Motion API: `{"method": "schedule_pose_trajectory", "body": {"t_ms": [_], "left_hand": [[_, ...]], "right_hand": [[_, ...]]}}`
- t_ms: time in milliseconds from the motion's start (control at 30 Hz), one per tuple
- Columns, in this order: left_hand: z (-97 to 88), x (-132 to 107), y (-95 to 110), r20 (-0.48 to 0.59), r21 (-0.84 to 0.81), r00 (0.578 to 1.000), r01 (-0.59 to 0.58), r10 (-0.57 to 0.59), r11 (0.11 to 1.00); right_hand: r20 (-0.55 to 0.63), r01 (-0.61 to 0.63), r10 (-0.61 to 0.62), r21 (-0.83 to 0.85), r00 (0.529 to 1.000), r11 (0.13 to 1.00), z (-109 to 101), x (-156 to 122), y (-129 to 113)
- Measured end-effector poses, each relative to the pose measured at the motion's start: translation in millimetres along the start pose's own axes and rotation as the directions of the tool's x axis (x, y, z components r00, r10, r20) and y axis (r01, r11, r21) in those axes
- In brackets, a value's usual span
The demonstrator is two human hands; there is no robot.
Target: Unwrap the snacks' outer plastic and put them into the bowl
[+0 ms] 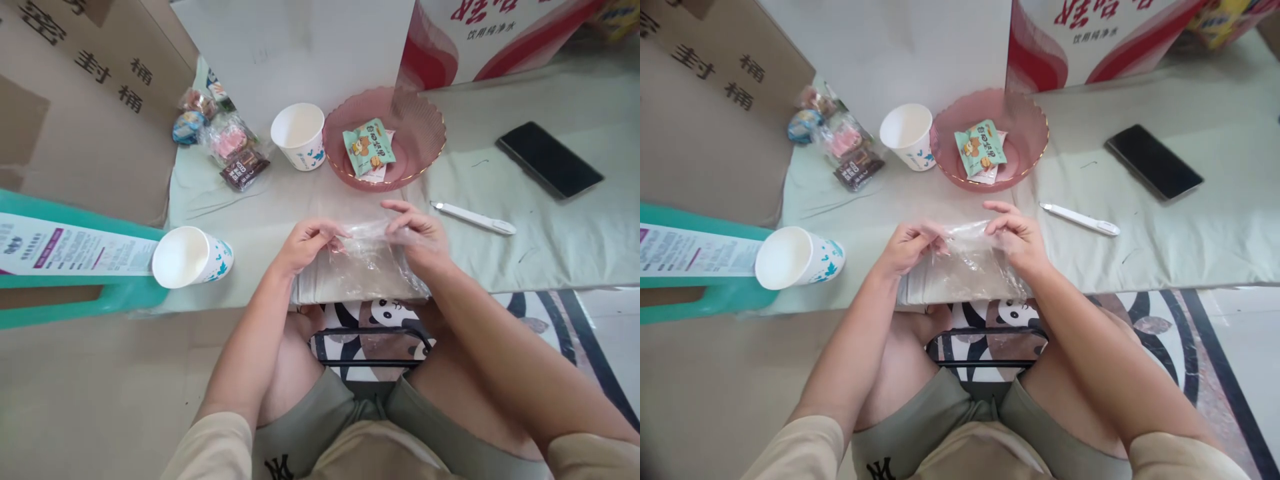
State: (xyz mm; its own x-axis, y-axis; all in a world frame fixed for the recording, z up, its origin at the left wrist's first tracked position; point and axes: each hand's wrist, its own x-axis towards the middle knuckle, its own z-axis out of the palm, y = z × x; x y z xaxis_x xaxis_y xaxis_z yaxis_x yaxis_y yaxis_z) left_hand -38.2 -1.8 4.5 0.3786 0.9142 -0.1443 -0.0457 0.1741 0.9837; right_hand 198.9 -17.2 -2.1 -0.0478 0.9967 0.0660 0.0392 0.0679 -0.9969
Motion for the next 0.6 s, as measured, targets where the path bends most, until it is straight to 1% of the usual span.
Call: {"method": "schedule_pose_trajectory", "body": {"t_ms": [100, 167, 267, 333, 367, 400, 433, 467, 500, 533, 567, 600], "left_hand": [[-4.2, -1, 3, 0.004, 0.026, 0.999, -0.040, 0.040, 0.999], [-5.8, -1, 5, -0.024, 0.064, 0.996, -0.082, 0.083, 0.995], [-5.4, 1, 8, -0.130, 0.241, 0.979, -0.123, 0.157, 0.963], [-3.9, 2, 7, -0.163, 0.320, 0.966, -0.138, 0.198, 0.937], [-3.1, 3, 6, -0.173, 0.301, 0.961, -0.155, 0.214, 0.941], [-2.1, 2, 5, -0.190, 0.239, 0.956, -0.174, 0.222, 0.955], [-1.1, 2, 5, -0.213, 0.140, 0.953, -0.186, 0.214, 0.972], [0.2, 2, 5, -0.230, 0.019, 0.956, -0.182, 0.181, 0.983], [1.7, 1, 6, -0.228, -0.107, 0.965, -0.153, 0.125, 0.982], [3.5, 0, 7, -0.201, -0.215, 0.978, -0.095, 0.051, 0.972], [5.7, 0, 8, -0.149, -0.282, 0.988, -0.011, -0.033, 0.959], [8.1, -1, 10, -0.093, -0.300, 0.990, 0.078, -0.110, 0.951]], "right_hand": [[0.008, -0.074, 0.074, 0.075, 0.997, 0.994, -7, 1, -2], [0.038, -0.142, 0.138, 0.139, 0.990, 0.980, -10, 2, -3], [0.056, -0.196, 0.188, 0.240, 0.981, 0.951, -11, 2, 0], [0.059, -0.217, 0.209, 0.225, 0.976, 0.950, -9, -1, 4], [0.059, -0.230, 0.223, 0.193, 0.973, 0.954, -8, -2, 5], [0.064, -0.247, 0.240, 0.154, 0.969, 0.957, -6, -3, 6], [0.067, -0.261, 0.254, 0.123, 0.965, 0.957, -5, -4, 6], [0.063, -0.267, 0.261, 0.105, 0.963, 0.958, -4, -5, 5], [0.059, -0.264, 0.259, 0.105, 0.964, 0.959, -2, -5, 4], [0.051, -0.251, 0.247, 0.121, 0.968, 0.960, -1, -5, 2], [0.037, -0.231, 0.228, 0.152, 0.973, 0.961, 0, -4, 0], [0.022, -0.209, 0.209, 0.187, 0.978, 0.960, 1, -3, -2]]}}
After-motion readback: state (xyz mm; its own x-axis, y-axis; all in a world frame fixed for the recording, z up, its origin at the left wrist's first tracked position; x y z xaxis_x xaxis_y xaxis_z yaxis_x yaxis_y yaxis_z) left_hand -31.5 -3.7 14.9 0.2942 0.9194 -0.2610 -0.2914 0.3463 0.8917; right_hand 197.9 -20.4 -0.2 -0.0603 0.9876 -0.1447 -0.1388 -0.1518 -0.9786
